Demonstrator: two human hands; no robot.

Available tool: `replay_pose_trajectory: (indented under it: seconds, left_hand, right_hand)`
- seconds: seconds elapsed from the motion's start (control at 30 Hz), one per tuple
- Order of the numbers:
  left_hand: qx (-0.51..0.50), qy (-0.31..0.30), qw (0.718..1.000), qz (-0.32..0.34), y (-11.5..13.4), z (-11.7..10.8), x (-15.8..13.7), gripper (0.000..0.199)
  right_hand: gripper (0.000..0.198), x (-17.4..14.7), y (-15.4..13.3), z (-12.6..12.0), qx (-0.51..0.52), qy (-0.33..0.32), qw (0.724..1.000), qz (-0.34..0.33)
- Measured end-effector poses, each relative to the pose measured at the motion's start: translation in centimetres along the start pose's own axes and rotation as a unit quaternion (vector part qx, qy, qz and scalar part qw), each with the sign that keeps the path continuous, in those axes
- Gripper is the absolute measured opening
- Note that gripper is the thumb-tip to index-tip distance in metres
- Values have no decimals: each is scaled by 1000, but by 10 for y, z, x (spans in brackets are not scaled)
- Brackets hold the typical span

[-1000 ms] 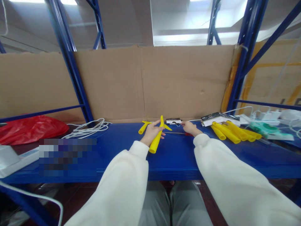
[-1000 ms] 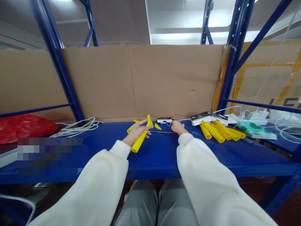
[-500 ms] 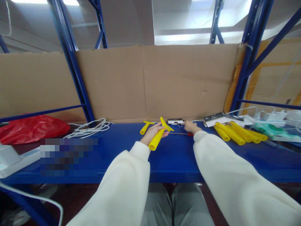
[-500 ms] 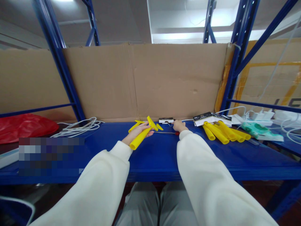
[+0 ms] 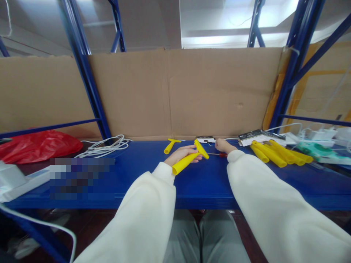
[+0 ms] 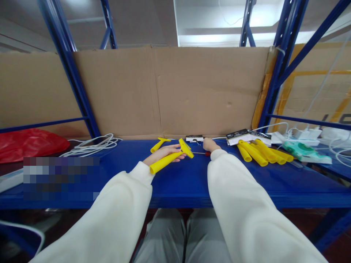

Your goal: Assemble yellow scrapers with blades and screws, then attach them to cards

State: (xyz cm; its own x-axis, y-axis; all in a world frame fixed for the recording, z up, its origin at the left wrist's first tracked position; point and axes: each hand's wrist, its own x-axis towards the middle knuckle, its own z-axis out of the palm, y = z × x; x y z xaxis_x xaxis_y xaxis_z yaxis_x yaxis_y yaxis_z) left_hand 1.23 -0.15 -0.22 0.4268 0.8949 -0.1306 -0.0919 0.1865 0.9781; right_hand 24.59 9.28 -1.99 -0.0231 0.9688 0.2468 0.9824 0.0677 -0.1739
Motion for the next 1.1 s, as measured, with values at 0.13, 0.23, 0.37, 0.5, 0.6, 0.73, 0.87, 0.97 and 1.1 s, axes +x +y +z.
replay_pose_trajectory:
  seconds: [0.13, 0.23, 0.37, 0.5, 0.6, 0.73, 0.87, 0.97, 1.1]
  left_hand:
    - [13, -20, 1000, -17, 1, 0, -2, 66]
    - [23, -25, 999, -32, 1, -1, -1, 65]
    - [32, -27, 998, -39, 0, -6, 1, 63]
    - [37, -48, 997, -38, -1, -10, 3, 57]
    - [49, -64, 996, -34, -2, -10, 3, 43]
    - [55, -63, 996, -14, -3, -8, 0, 30]
    - [69, -63, 996, 5, -4, -7, -1, 27]
    - [74, -62, 995, 9, -4, -8, -1, 31]
    - [67, -68, 995, 18, -3, -6, -2, 32]
  right_hand:
    - [29, -5, 0, -3, -2, -25, 1000, 0]
    - [26, -12, 0, -7, 15, -35, 999, -13]
    - [19, -17, -2, -10, 58, -48, 997, -29]
    - [12, -21, -9, -11, 242, -48, 968, -53]
    - [8, -29, -20, -14, 398, -54, 912, -82]
    - [19, -43, -37, -15, 530, -80, 832, -143]
    - [29, -48, -46, -10, 579, -138, 783, -179]
    - [32, -48, -47, -6, 587, -148, 774, -183]
    - [32, -50, -47, -6, 600, -136, 762, -202]
